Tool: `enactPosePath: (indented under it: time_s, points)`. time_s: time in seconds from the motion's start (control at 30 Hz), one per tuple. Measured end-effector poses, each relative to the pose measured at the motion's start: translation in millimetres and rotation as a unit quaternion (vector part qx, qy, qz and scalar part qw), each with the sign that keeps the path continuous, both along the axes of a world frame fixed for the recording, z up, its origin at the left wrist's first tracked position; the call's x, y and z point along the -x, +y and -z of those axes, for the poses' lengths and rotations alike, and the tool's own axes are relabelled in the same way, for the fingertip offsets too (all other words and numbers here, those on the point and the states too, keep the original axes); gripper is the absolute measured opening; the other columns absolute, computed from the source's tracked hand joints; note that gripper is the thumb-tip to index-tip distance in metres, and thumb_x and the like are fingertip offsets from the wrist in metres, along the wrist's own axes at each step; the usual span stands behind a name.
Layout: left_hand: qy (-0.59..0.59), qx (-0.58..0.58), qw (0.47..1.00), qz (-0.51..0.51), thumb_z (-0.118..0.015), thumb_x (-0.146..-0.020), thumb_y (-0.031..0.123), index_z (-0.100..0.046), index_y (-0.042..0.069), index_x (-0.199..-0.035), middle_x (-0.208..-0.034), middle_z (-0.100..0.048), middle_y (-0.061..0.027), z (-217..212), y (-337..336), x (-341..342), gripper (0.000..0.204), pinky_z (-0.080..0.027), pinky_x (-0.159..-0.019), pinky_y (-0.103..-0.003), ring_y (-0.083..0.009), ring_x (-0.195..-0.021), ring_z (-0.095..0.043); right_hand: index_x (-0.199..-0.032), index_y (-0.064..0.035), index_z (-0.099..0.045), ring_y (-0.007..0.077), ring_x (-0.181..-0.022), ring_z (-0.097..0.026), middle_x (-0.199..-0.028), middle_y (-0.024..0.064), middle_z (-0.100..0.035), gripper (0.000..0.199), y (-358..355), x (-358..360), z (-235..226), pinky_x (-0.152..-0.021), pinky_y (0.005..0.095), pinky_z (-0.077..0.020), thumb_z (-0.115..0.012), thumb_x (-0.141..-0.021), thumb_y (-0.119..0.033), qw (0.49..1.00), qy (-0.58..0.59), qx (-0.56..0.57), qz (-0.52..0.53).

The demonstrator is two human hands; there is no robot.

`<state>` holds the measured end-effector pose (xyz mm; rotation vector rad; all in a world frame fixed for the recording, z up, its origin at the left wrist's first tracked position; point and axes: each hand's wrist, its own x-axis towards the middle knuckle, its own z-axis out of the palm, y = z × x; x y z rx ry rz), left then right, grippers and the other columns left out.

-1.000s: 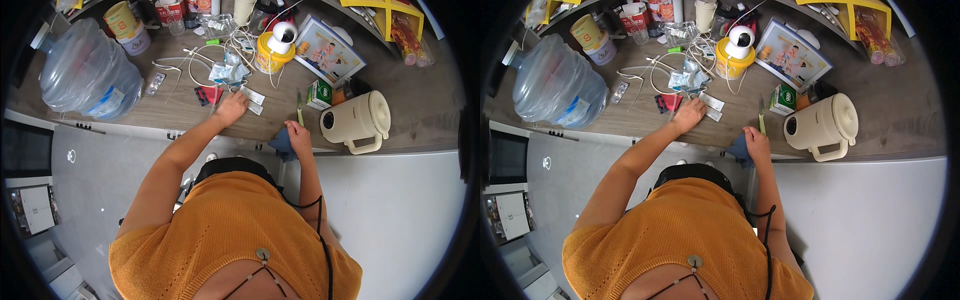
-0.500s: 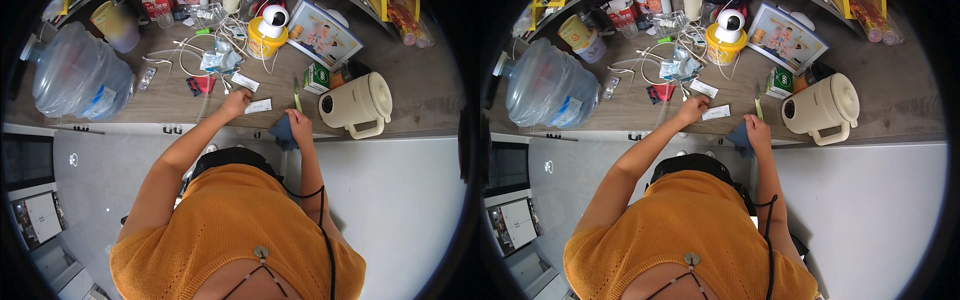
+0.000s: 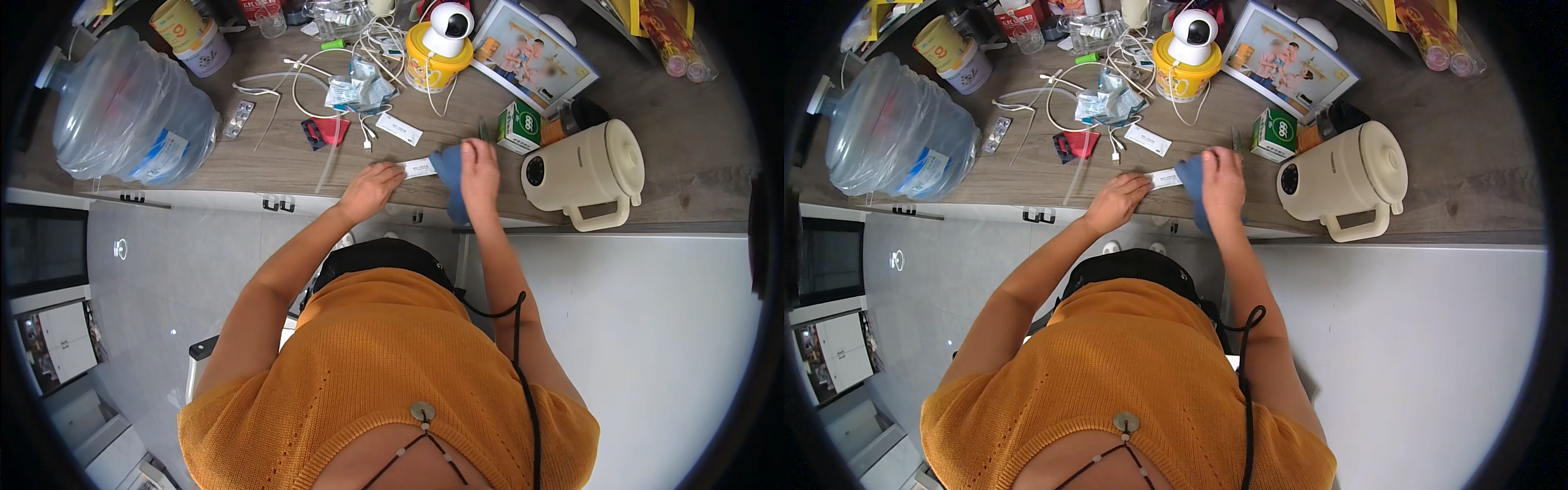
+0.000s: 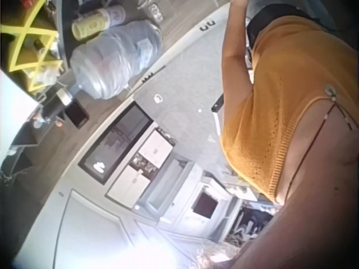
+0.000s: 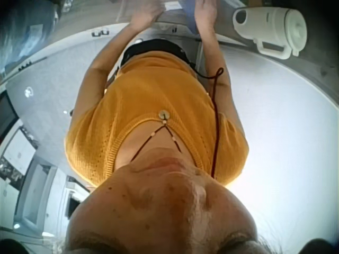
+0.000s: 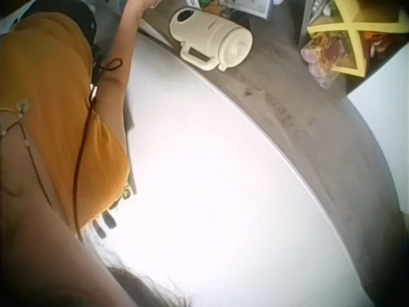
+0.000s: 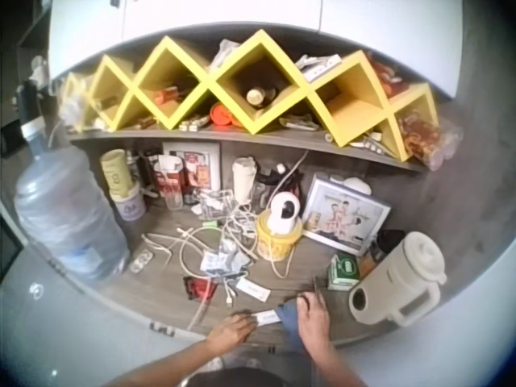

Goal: The person picks up and moves several items on a counter and shelf, including a green box, packets, a cloth, a white tube, and a paper crown.

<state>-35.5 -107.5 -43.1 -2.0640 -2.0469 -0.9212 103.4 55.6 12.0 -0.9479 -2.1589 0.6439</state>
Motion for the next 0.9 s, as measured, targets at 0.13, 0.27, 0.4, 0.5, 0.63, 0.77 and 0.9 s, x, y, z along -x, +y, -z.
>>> enactPosePath:
  time_s: [0.13, 0.27, 0.4, 0.5, 0.63, 0.77, 0.9]
  points:
    - [0.008, 0.004, 1.000, -0.010, -0.056, -0.071, 0.005, -0.059, 0.003, -0.104, -0.110, -0.056, -0.0070, 5, -3, -2, 0.033, -0.040, -0.088, -0.035, -0.0238, -0.105, -0.049, -0.104, -0.0148, -0.057, 0.0297, -0.094, -0.050, -0.105, 0.0063, -0.051, 0.027, -34, 19, 17, -0.073, 0.0395, -0.0453, -0.058, -0.079, -0.025, 0.976, -0.091, -0.103, -0.167]
    - [-0.005, 0.005, 1.000, -0.013, -0.058, -0.068, 0.004, -0.058, 0.003, -0.105, -0.111, -0.055, -0.0075, 8, -1, -3, 0.037, -0.038, -0.090, -0.036, -0.0246, -0.106, -0.048, -0.106, -0.0176, -0.057, 0.0276, -0.094, -0.049, -0.107, 0.0048, -0.051, 0.032, -39, 19, 30, -0.074, 0.0381, -0.0459, -0.062, -0.074, -0.017, 0.963, -0.123, -0.146, -0.192]
    - [-0.006, 0.012, 1.000, -0.001, -0.059, -0.067, 0.005, -0.057, 0.003, -0.105, -0.112, -0.054, -0.0079, -4, -1, -3, 0.038, -0.037, -0.092, -0.038, -0.0252, -0.107, -0.048, -0.105, -0.0154, -0.058, 0.0282, -0.094, -0.049, -0.106, 0.0075, -0.051, 0.033, -33, 9, 30, -0.078, 0.0379, -0.0446, -0.062, -0.072, -0.015, 0.969, -0.145, -0.145, -0.137]
    - [-0.002, 0.001, 1.000, -0.001, -0.059, -0.068, 0.006, -0.057, 0.003, -0.104, -0.111, -0.054, -0.0090, 3, -2, -3, 0.036, -0.036, -0.093, -0.039, -0.0260, -0.106, -0.048, -0.105, -0.0136, -0.058, 0.0294, -0.094, -0.049, -0.104, 0.0087, -0.052, 0.034, -9, -5, 47, -0.080, 0.0381, -0.0436, -0.062, -0.072, -0.016, 0.975, -0.159, -0.150, -0.047]
    - [-0.047, 0.000, 0.999, -0.011, -0.060, -0.071, 0.009, -0.056, 0.002, -0.101, -0.106, -0.054, -0.0112, 4, 5, -4, 0.031, -0.037, -0.091, -0.038, -0.0275, -0.104, -0.048, -0.106, -0.0128, -0.058, 0.0304, -0.094, -0.050, -0.103, 0.0096, -0.053, 0.035, 8, -18, 51, -0.081, 0.0381, -0.0434, -0.062, -0.072, -0.018, 0.974, -0.168, -0.148, -0.028]
    - [-0.102, 0.026, 0.993, -0.059, -0.061, -0.073, 0.011, -0.055, 0.003, -0.098, -0.102, -0.053, -0.0122, -5, 16, -8, 0.027, -0.040, -0.086, -0.037, -0.0293, -0.097, -0.049, -0.106, -0.0143, -0.058, 0.0305, -0.094, -0.051, -0.102, 0.0099, -0.054, 0.036, 6, -17, 49, -0.081, 0.0381, -0.0436, -0.064, -0.072, -0.020, 0.981, -0.151, -0.121, -0.014]
    - [-0.060, -0.007, 0.997, -0.044, -0.060, -0.074, 0.009, -0.057, 0.002, -0.090, -0.091, -0.056, -0.0115, 1, 28, -4, 0.019, -0.043, -0.079, -0.036, -0.0306, -0.086, -0.052, -0.105, -0.0142, -0.058, 0.0308, -0.093, -0.052, -0.099, 0.0108, -0.055, 0.035, 9, -17, 49, -0.080, 0.0379, -0.0435, -0.064, -0.071, -0.021, 0.989, -0.112, -0.094, -0.018]
